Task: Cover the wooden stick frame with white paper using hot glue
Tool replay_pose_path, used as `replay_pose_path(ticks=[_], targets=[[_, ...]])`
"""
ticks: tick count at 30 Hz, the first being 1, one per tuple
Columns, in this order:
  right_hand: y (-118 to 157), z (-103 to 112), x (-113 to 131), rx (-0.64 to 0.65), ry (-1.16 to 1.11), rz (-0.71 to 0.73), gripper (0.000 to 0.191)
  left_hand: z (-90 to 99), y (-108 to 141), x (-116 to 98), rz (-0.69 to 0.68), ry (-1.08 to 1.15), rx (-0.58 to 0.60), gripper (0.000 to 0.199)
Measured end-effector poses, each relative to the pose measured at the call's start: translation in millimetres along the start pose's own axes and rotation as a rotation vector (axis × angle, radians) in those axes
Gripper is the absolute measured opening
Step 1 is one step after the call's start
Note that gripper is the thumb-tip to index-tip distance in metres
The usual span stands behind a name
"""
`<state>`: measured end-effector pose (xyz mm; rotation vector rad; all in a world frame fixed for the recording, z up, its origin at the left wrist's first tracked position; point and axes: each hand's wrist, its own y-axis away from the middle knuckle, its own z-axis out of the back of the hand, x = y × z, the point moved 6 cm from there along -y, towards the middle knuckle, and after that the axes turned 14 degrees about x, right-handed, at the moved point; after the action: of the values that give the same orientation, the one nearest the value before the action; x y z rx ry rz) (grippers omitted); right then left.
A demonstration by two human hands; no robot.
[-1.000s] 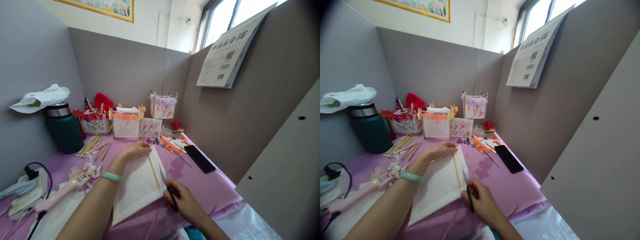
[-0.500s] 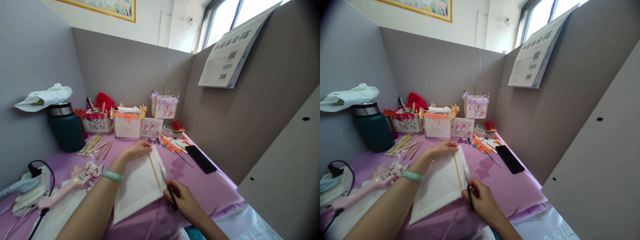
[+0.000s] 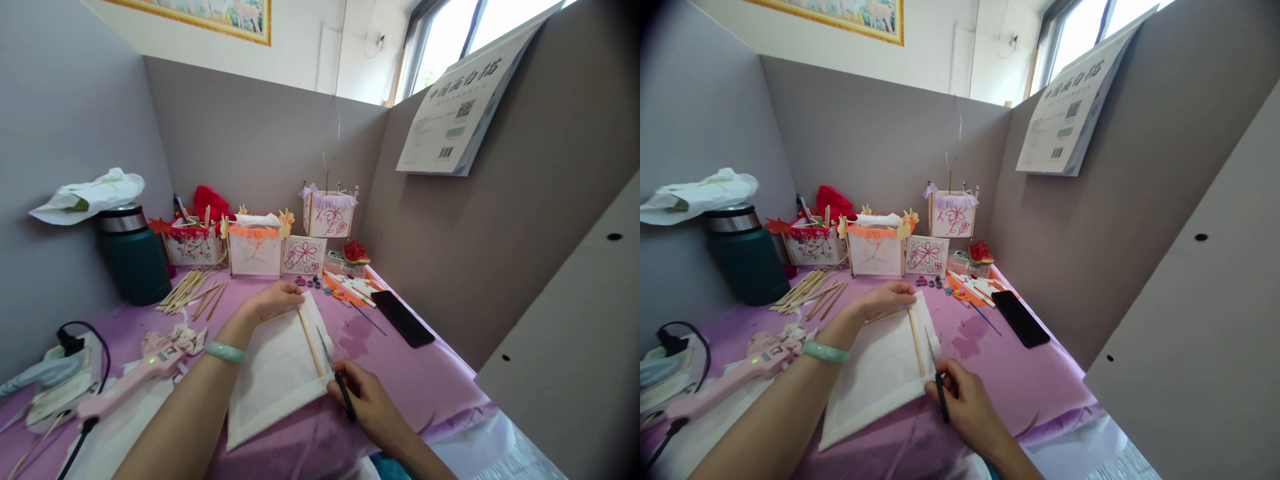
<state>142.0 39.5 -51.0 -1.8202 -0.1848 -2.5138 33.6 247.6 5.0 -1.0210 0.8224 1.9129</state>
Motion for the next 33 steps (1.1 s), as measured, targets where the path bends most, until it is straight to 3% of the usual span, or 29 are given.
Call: replay_pose_path(ticks=[33], targets=[[-6.2,5.6,3.1,-0.014,0.16,-0.001,0.025,-1.4,1.6,-3.6,-0.015,0.024,0.005,0.021]])
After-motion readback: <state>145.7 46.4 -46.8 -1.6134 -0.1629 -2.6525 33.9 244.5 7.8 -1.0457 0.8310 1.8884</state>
